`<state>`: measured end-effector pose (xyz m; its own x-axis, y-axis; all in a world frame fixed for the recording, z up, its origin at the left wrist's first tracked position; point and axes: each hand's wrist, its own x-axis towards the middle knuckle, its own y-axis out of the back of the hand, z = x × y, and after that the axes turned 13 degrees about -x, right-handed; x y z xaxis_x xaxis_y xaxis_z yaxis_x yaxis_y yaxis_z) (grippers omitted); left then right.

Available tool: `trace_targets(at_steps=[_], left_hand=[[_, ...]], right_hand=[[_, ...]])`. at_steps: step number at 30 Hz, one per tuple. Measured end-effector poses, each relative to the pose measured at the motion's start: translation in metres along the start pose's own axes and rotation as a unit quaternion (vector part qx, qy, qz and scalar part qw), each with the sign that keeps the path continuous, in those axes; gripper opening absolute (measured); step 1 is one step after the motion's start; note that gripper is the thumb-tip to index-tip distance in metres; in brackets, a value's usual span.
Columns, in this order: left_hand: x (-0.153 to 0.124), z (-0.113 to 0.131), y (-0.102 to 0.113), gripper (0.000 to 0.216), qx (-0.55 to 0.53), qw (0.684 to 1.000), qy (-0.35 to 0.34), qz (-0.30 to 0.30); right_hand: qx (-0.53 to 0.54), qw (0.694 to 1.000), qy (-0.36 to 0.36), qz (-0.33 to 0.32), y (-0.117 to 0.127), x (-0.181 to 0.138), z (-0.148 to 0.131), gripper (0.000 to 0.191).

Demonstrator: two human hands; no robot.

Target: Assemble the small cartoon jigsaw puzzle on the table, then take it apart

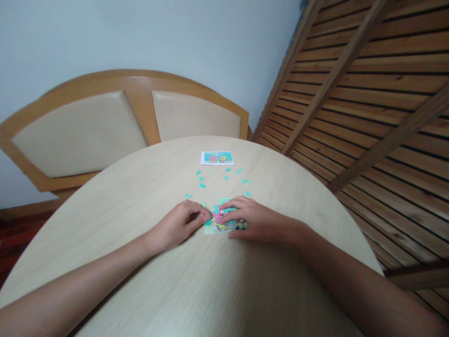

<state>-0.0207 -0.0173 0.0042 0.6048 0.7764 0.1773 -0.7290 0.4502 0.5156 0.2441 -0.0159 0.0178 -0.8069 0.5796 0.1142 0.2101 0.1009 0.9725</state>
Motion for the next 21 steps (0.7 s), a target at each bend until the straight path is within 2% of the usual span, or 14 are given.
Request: trace_targets(at_steps=[7,21], left_hand=[[-0.0016,-0.0070,-0.0017,0.022,0.049,0.998,0.006,0.026],[-0.0016,-0.0004,-0.0014,0.016,0.115,0.993,-0.006,0.015]], right_hand=[[0.004,1.000,-0.002,0.000,0.0004,0.0000,-0.0004,0.043],[0.008,1.000,-0.006,-0.007,0.0011,0.0004,-0.0010,0.045]])
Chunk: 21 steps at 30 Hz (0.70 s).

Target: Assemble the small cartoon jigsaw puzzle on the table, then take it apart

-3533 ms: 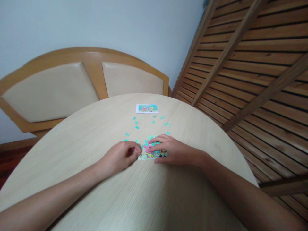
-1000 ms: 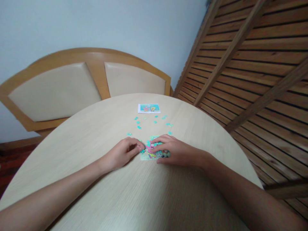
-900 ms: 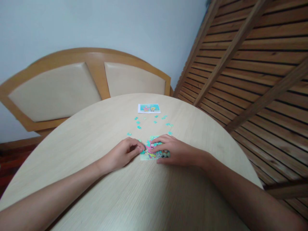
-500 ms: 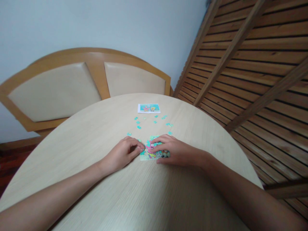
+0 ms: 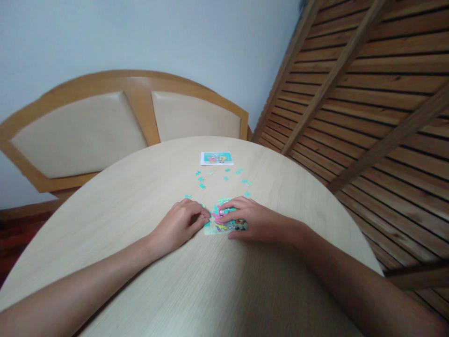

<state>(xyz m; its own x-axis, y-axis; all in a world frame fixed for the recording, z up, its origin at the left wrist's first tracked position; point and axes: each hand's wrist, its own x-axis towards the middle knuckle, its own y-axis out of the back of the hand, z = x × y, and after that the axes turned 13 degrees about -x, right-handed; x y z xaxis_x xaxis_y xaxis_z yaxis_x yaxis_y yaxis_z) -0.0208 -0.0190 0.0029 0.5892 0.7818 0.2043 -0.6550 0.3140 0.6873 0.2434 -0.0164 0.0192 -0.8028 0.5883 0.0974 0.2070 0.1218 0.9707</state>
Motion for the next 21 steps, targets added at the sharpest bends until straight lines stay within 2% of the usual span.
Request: trace_targets(at_steps=[8,12,15,21], left_hand=[[0.002,-0.002,0.003,0.013,0.016,1.000,-0.001,0.004],[0.002,-0.005,0.013,0.016,0.017,0.999,0.014,0.046],[0.002,-0.016,0.026,0.020,0.039,0.996,0.037,0.077],[0.000,-0.043,0.038,0.032,0.092,0.990,0.082,0.071]], right_hand=[[-0.005,1.000,0.000,-0.001,0.000,0.000,0.000,0.045],[-0.003,1.000,-0.011,0.005,-0.001,-0.002,-0.001,0.047],[0.001,1.000,-0.020,0.005,-0.001,-0.002,-0.001,0.047],[0.009,1.000,-0.019,0.000,0.000,-0.001,-0.001,0.045]])
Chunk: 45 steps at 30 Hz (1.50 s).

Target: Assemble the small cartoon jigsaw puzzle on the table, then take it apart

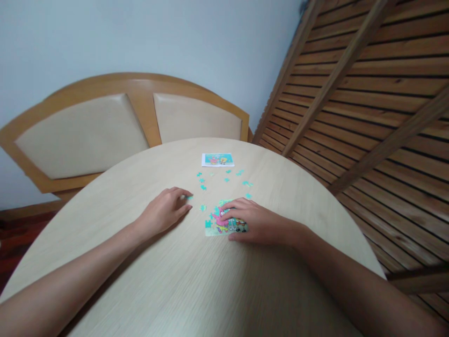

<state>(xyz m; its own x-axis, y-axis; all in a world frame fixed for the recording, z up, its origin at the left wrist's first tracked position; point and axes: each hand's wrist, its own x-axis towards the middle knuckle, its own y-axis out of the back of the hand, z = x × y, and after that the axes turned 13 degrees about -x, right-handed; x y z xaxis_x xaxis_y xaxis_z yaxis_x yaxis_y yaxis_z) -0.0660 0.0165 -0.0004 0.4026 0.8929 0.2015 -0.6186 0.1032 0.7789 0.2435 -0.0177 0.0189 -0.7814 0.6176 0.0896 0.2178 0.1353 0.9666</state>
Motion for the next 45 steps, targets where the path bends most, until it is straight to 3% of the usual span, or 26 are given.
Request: trace_targets(at_steps=[13,20,31,45], left_hand=[[0.001,0.005,0.000,0.031,-0.042,0.999,0.022,-0.027],[0.007,0.006,-0.007,0.026,-0.027,1.000,-0.004,0.006],[0.010,0.005,-0.012,0.022,-0.112,0.993,-0.022,-0.014],[0.011,0.000,-0.014,0.024,-0.097,0.993,-0.060,-0.015]], right_hand=[[0.008,1.000,0.001,0.002,0.001,0.000,0.001,0.045],[0.002,1.000,0.000,0.002,0.001,0.000,0.000,0.045],[0.003,1.000,-0.001,-0.003,0.001,0.001,0.000,0.045],[-0.003,1.000,0.000,-0.006,0.000,0.001,0.002,0.045]])
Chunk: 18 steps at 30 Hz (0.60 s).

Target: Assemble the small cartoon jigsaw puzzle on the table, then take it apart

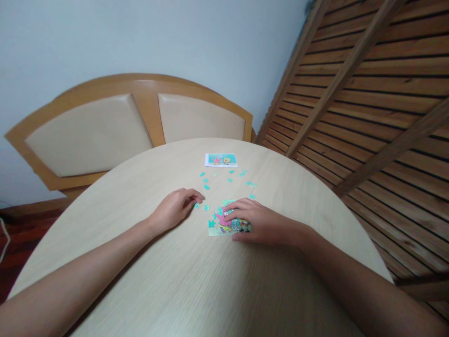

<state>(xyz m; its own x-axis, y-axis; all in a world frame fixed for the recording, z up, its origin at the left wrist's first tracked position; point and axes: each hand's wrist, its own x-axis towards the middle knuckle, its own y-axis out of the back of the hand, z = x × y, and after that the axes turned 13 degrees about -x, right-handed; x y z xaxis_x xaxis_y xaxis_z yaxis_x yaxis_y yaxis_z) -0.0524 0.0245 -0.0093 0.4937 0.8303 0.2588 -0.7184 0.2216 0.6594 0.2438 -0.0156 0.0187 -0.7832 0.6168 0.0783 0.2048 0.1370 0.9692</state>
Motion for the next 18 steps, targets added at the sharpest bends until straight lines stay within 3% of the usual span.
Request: trace_targets(at_steps=[10,18], left_hand=[[-0.0038,0.0079,0.0046,0.027,0.027,0.999,0.043,0.006],[-0.0048,0.0028,0.0054,0.028,-0.058,0.997,0.052,-0.018]], right_hand=[[-0.001,1.000,0.000,0.004,0.0012,-0.0009,-0.0029,0.042],[-0.018,1.000,0.005,0.023,-0.0015,-0.0015,-0.0027,0.041]])
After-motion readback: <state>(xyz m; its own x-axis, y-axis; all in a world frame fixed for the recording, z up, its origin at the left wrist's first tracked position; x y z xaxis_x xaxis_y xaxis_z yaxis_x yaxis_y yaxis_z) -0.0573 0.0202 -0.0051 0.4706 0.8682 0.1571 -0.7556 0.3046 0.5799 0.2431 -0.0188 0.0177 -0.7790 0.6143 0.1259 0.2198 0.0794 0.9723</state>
